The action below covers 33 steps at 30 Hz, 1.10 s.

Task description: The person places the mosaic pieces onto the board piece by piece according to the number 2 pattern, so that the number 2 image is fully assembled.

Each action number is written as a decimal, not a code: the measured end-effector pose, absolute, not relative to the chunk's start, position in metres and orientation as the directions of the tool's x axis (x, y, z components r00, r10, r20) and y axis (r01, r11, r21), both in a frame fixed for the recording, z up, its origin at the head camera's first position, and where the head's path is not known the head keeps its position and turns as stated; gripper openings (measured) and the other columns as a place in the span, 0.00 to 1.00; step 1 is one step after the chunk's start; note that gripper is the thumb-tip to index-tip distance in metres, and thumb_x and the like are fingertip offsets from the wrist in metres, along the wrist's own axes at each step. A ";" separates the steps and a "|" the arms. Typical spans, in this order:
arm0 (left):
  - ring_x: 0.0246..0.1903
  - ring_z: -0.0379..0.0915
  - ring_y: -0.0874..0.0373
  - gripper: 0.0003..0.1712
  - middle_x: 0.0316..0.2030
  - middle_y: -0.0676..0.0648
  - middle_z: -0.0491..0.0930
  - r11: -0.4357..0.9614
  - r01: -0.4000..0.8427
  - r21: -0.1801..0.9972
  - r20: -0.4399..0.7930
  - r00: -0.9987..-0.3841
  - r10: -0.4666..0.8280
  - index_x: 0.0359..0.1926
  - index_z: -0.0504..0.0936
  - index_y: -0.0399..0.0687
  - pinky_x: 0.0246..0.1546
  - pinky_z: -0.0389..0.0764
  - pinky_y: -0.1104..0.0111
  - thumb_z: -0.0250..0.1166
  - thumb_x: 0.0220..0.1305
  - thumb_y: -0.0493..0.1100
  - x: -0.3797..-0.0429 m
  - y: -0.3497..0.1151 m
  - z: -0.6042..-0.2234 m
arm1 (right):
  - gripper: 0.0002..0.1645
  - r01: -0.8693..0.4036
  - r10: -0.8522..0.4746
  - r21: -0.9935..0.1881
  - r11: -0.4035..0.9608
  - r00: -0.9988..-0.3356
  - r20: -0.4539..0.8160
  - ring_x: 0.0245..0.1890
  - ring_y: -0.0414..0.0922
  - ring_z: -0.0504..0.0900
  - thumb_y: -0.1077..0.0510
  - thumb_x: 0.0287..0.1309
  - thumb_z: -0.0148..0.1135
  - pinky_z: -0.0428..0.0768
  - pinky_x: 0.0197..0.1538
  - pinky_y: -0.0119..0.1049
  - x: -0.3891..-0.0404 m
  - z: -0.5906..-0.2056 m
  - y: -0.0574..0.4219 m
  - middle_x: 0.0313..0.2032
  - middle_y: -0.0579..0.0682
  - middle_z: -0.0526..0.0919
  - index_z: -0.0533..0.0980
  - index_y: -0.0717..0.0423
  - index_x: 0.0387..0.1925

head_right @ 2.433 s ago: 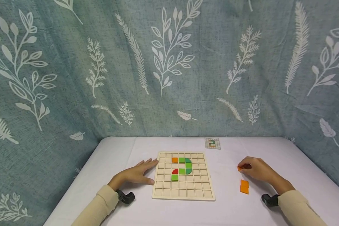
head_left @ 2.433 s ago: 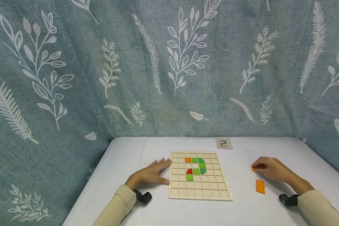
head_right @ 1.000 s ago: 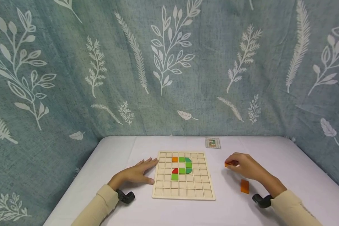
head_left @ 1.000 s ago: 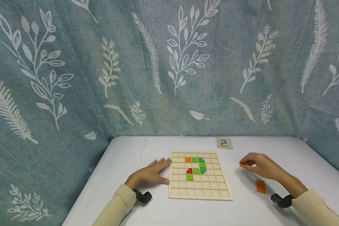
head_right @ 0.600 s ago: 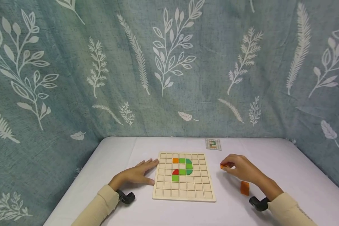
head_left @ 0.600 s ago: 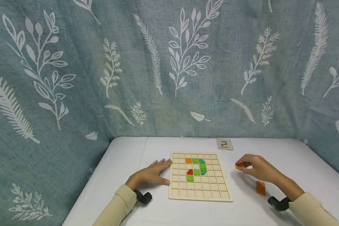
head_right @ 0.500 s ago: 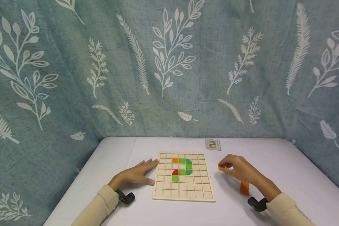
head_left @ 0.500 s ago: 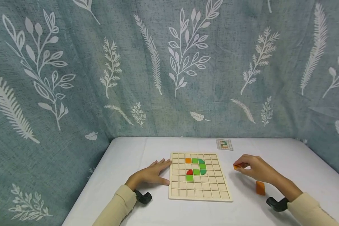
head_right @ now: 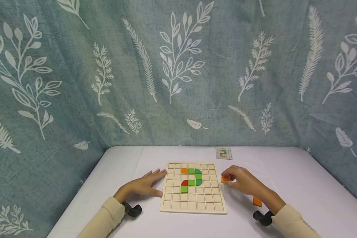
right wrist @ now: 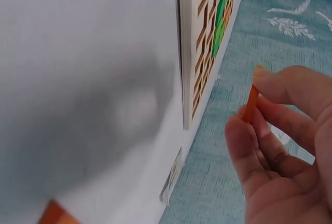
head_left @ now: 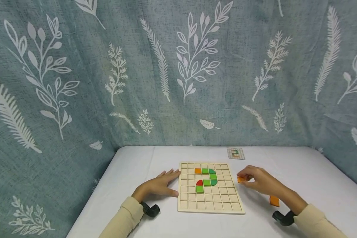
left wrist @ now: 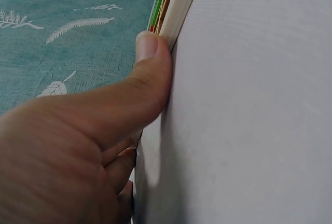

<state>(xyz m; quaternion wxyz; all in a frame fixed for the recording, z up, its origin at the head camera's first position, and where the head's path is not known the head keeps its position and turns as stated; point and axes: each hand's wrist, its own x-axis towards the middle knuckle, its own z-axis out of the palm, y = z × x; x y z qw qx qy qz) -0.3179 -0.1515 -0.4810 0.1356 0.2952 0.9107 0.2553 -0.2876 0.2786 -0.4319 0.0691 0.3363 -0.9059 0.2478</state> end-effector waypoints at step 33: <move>0.80 0.36 0.50 0.56 0.80 0.50 0.48 0.685 0.470 0.556 -0.094 -0.784 0.614 0.79 0.51 0.50 0.80 0.35 0.51 0.69 0.60 0.63 -0.317 -0.154 -0.479 | 0.09 -0.690 -0.664 -0.518 0.506 -0.695 0.277 0.34 0.32 0.77 0.59 0.60 0.70 0.81 0.35 0.28 -0.281 -0.444 0.201 0.36 0.45 0.80 0.81 0.53 0.43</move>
